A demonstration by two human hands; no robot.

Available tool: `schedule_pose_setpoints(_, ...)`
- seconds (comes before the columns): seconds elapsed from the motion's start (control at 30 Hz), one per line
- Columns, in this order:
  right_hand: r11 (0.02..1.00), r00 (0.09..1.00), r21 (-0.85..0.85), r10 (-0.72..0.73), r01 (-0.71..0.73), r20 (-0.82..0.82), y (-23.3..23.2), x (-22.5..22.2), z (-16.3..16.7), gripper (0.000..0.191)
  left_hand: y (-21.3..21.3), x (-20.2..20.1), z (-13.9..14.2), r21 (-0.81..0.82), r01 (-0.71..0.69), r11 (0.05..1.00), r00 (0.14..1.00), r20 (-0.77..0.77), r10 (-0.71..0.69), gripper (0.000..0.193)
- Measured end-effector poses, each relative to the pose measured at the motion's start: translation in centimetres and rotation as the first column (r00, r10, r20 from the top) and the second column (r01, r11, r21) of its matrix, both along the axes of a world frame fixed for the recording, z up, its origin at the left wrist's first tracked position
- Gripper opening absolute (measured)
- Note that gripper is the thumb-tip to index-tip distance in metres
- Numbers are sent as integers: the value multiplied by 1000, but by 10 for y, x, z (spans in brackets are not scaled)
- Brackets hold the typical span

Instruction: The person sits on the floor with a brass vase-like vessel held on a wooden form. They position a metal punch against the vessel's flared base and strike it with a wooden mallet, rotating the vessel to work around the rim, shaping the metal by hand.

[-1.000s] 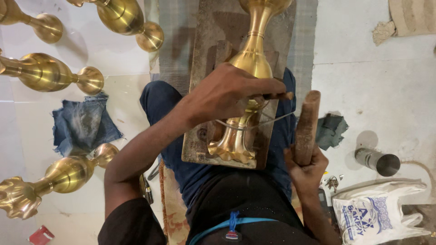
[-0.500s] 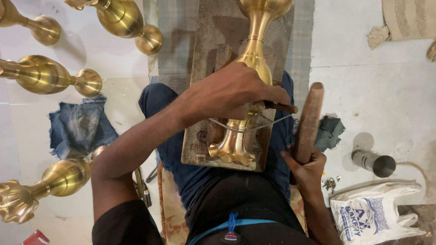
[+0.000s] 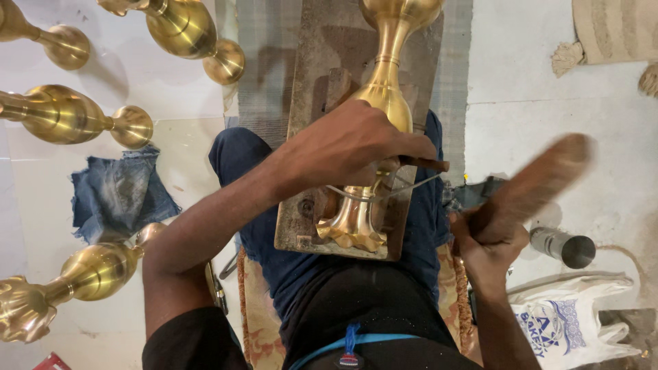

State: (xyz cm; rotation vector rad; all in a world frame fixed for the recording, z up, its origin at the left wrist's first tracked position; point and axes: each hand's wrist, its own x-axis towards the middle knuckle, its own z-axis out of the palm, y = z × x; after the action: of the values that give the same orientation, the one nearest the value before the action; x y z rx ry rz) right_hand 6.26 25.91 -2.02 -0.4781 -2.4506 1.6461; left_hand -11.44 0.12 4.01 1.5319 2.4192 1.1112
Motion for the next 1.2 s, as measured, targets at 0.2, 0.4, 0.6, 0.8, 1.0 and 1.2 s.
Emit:
schedule_pose_setpoints(0.2,976,991,193,116,-102,-63,18,-11,12,10,-6,12,0,-82,-84,993,993,79,91,60)
schedule_pose_setpoints(0.4,928,972,303,234,-216,-25,30,-44,47,19,-13,21,-16,135,-186,973,982,30,184,59)
schedule_pose_setpoints(0.6,822,903,375,397,-429,164,25,-77,115,20,-20,48,-34,339,-352,873,935,85,344,59)
schedule_pose_setpoints(0.8,381,802,718,415,-583,431,-9,-117,167,33,-7,68,-58,447,-535,717,834,143,533,40)
schedule_pose_setpoints(1.0,110,610,600,150,-792,778,-45,-138,205,30,-8,75,-71,526,-556,644,800,129,586,36)
schedule_pose_setpoints(1.2,276,768,744,440,-608,464,-44,-129,193,27,-4,72,-65,530,-572,625,791,155,592,35)
